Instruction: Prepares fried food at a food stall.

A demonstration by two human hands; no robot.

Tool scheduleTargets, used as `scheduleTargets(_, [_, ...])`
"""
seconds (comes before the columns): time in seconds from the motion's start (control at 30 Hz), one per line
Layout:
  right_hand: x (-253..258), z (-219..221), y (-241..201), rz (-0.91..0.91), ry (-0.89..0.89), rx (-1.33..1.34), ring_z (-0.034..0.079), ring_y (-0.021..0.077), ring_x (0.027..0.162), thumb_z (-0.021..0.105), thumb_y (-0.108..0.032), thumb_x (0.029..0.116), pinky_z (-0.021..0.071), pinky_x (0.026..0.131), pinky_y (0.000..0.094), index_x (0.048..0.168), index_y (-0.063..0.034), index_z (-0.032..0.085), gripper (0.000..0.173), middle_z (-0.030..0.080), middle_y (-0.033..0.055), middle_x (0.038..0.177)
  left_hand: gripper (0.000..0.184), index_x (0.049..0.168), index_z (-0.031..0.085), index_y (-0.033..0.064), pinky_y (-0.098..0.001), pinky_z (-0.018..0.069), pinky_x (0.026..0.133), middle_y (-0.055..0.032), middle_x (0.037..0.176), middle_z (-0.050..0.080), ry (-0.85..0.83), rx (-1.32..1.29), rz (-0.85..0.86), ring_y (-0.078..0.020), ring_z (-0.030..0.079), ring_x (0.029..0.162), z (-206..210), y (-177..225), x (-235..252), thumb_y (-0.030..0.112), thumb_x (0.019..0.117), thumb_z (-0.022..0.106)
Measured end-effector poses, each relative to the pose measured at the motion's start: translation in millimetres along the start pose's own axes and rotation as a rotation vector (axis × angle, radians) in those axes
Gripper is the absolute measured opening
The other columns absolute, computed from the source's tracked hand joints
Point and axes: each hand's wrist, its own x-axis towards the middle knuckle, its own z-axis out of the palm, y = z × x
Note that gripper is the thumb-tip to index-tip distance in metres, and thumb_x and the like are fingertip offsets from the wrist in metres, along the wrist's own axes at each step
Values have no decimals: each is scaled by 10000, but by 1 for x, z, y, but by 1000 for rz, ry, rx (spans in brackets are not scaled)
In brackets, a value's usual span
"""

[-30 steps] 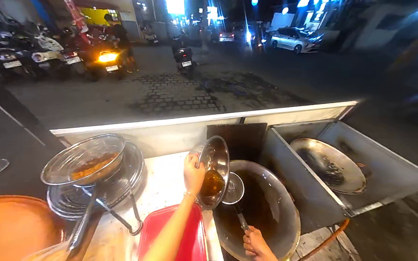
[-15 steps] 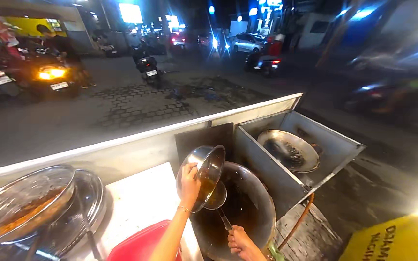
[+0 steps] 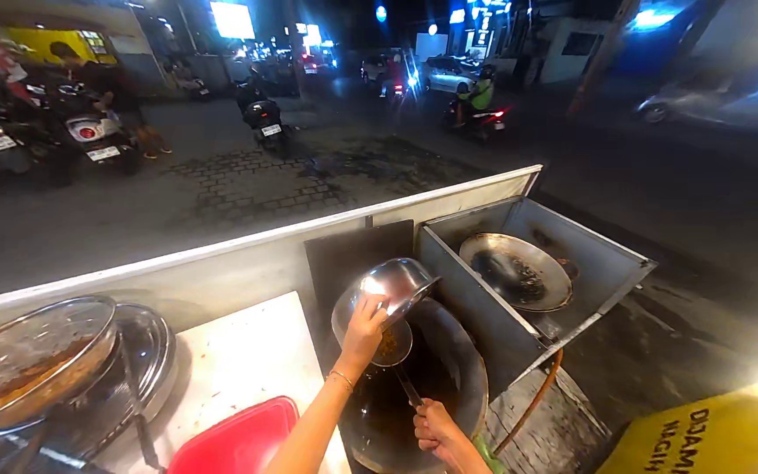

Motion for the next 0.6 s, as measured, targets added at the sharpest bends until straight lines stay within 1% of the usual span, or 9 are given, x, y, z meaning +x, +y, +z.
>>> scheduleTargets(0.07, [-2, -3, -4, -11, -8, 0, 242, 13, 378, 304, -53, 1093, 227, 346, 172, 1156, -84, 457, 168, 265, -77, 542, 183, 844, 715, 27, -396, 519, 1040, -127, 1168, 700, -9, 2, 56, -289, 633, 1186, 0, 6, 3, -120, 833, 607])
scheduleTargets(0.17, [-5, -6, -11, -19, -13, -17, 244, 15, 380, 301, -69, 1101, 232, 348, 171, 1177, -87, 456, 173, 268, -76, 550, 195, 879, 720, 39, -400, 486, 1088, -116, 1188, 698, -39, 17, 134, -283, 618, 1219, -1, 13, 7, -110, 863, 595])
scheduleTargets(0.27, [-6, -8, -17, -31, -21, -37, 240, 15, 381, 300, -77, 1105, 229, 348, 171, 1168, -90, 457, 170, 269, -77, 552, 184, 902, 732, 46, -394, 478, 1095, -112, 1184, 702, -37, 33, 199, -279, 621, 1214, -3, 17, 10, -82, 894, 600])
scheduleTargets(0.33, [-7, -9, -20, -32, -32, -45, 245, 10, 379, 295, -73, 1104, 232, 344, 167, 1143, -94, 449, 160, 271, -78, 549, 179, 889, 727, 44, -391, 474, 1100, -110, 1180, 702, -42, 30, 221, -273, 621, 1213, -4, 20, 11, -79, 902, 598])
scheduleTargets(0.6, [-3, -17, -17, -2, -38, -32, 245, 7, 373, 298, -71, 1102, 228, 342, 162, 1131, -89, 462, 167, 271, -79, 539, 184, 880, 723, 38, -404, 464, 1110, -115, 1188, 699, -70, 30, 272, -279, 619, 1215, -13, 25, 14, -83, 914, 588])
